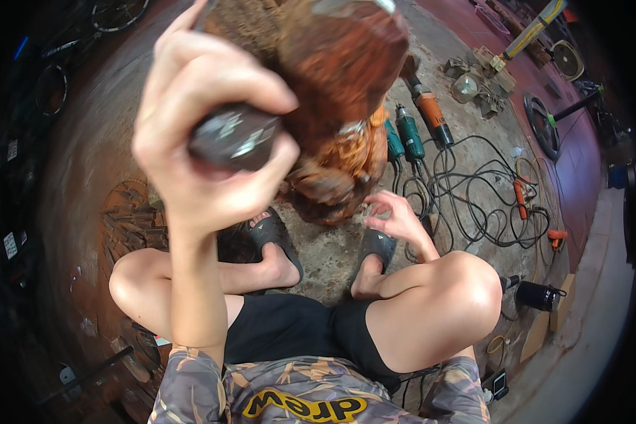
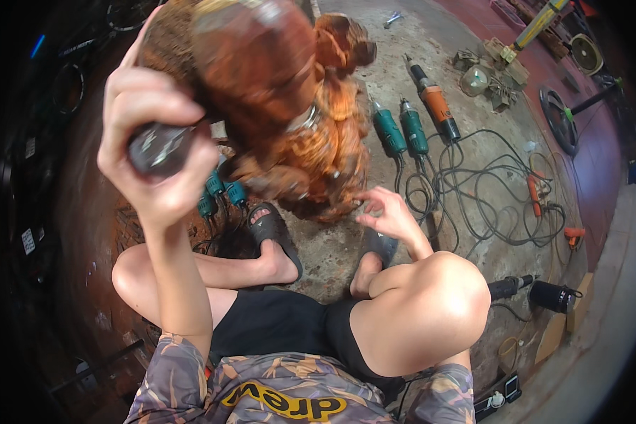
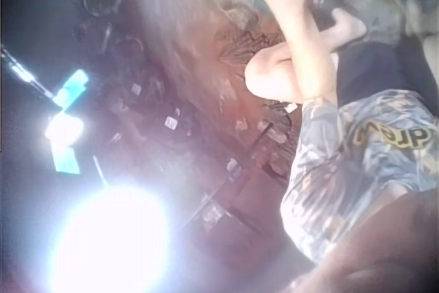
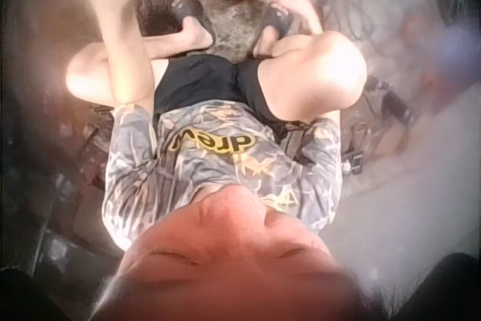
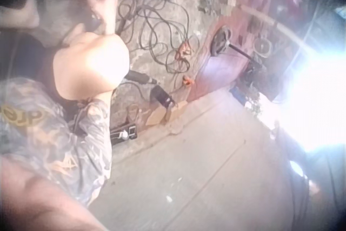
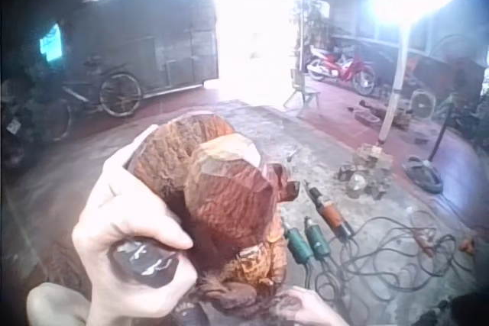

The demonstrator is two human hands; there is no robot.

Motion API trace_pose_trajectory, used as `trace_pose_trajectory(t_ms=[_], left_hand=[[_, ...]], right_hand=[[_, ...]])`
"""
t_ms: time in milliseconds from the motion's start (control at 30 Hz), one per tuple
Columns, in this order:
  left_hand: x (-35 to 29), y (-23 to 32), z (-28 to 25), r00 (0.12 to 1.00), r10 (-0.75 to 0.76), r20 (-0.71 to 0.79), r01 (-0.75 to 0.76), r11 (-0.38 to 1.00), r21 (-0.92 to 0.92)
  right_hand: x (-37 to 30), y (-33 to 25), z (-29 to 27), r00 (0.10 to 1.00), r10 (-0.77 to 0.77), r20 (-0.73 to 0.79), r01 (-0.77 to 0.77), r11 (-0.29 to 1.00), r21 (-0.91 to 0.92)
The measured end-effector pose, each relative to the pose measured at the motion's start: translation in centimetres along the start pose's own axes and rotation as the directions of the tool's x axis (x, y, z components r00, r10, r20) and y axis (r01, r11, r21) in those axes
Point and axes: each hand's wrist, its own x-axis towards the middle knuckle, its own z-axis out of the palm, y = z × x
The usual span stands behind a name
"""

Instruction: The person carves a large wooden sculpture using a rotary tool and then switches to a chisel and mallet to refine details. They adjust the sculpture's position and select different tools from the floor during the process.

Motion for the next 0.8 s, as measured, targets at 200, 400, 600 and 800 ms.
trace_pose_trajectory(t_ms=[200, 400, 600, 800], left_hand=[[-0.4, -1.8, 0.0, 0.991, -0.122, -0.045, 0.1, 0.933, -0.344], [-0.7, 1.5, 2.8, 0.984, -0.104, -0.148, 0.024, 0.888, -0.46], [0.2, 8.6, 2.1, 0.935, -0.344, -0.084, 0.337, 0.938, -0.083], [0.3, 9.2, 2.0, 0.908, -0.379, -0.177, 0.412, 0.883, 0.223]], right_hand=[[-5.7, 2.2, 1.2, 0.939, -0.042, 0.34, -0.054, 0.962, 0.267], [-7.9, 6.0, 1.8, 0.857, 0.059, 0.513, -0.338, 0.814, 0.472], [-8.7, 5.9, 0.4, 0.965, 0.109, 0.241, -0.224, 0.818, 0.53], [-7.5, 5.7, 0.4, 0.958, 0.231, 0.17, -0.285, 0.832, 0.476]])
